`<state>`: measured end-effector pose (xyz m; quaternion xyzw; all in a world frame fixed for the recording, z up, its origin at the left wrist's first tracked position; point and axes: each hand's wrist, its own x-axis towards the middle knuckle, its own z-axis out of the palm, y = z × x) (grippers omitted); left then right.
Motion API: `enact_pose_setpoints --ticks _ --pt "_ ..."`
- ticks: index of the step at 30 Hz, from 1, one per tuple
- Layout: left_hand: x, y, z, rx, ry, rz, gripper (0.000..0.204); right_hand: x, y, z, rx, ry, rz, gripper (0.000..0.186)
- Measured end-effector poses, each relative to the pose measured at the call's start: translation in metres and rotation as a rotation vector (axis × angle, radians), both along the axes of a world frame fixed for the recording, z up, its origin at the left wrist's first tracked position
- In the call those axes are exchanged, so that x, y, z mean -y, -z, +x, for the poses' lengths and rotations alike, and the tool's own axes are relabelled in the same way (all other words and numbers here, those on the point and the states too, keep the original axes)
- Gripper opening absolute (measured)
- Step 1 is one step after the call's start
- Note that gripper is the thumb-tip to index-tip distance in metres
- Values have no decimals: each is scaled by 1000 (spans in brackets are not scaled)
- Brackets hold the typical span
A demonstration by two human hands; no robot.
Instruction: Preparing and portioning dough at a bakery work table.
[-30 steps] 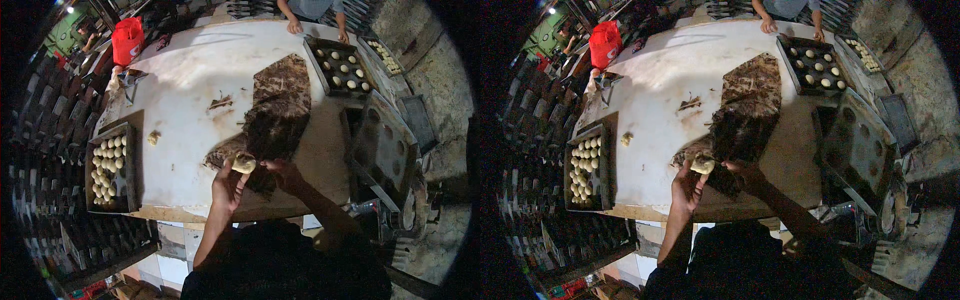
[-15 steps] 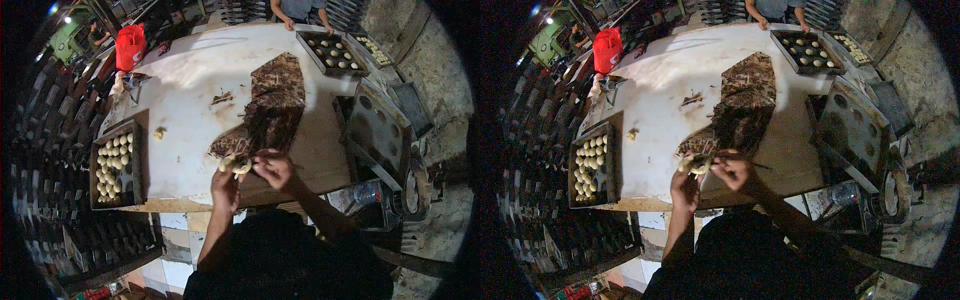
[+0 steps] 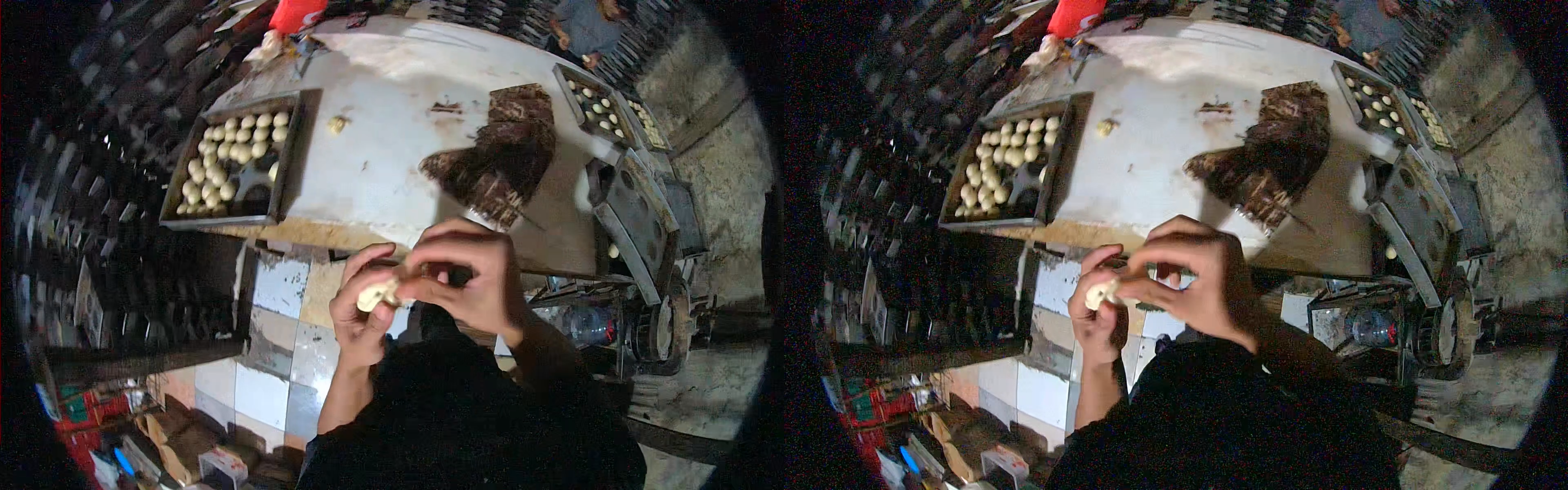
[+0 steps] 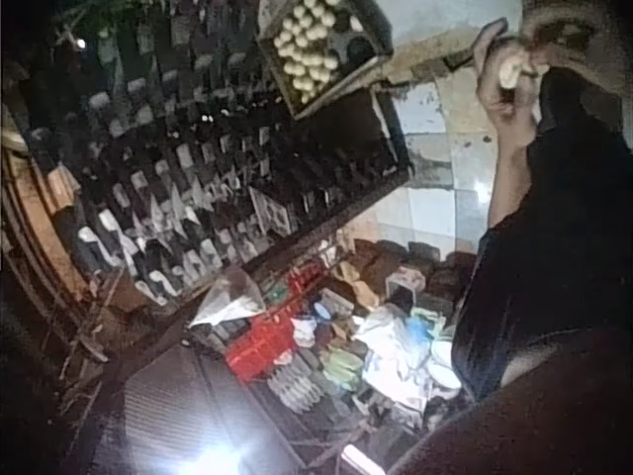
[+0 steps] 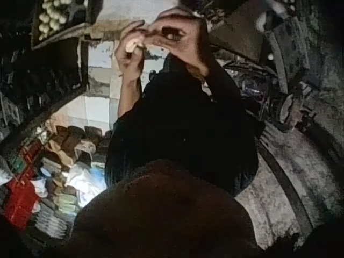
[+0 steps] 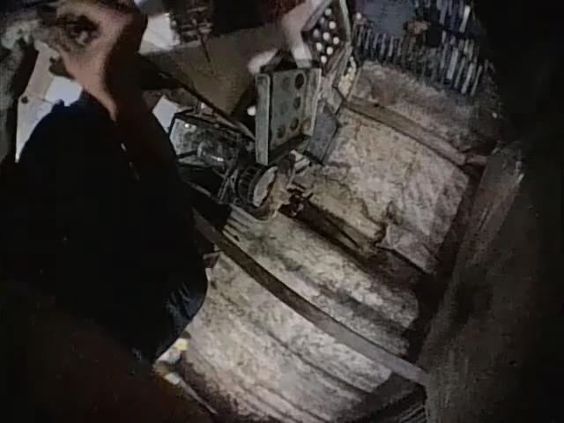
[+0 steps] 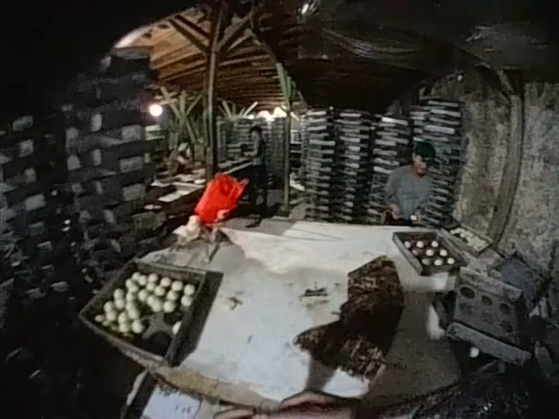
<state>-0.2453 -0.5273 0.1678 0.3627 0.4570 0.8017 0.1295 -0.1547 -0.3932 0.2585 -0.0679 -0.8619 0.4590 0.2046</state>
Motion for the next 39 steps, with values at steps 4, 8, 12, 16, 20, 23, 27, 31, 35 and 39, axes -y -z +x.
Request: enact_pose_setpoints --ticks 4,8,12,16,20,23,27,31,35,39 --pt "37 11 6 -398 -322 -82 23 38 24 4 93 -79 -455 30" --pt "46 8 27 -628 -665 -422 35 61 14 12 -151 -94 242 37" --pt "24 4 42 -325 -435 -297 64 47 25 29 -171 -40 454 39" --pt "-10 8 62 311 373 109 59 4 22 64 -311 30 502 37" --pt "-78 -4 97 22 284 -1 49 -53 0 124 -99 222 -208 22" --pt "-154 -5 120 -305 293 26 38 -100 31 174 -353 303 -35 27" --pt "-250 -24 208 -144 -10 14 57 -156 33 232 -456 508 379 35" --pt "-325 -29 262 -81 355 -95 93 -243 51 304 -506 270 79 28" --pt "-386 1 289 -233 427 -27 50 -286 70 351 -20 342 -307 30" --pt "-405 48 290 70 481 -730 39 -322 69 384 161 497 -10 38"
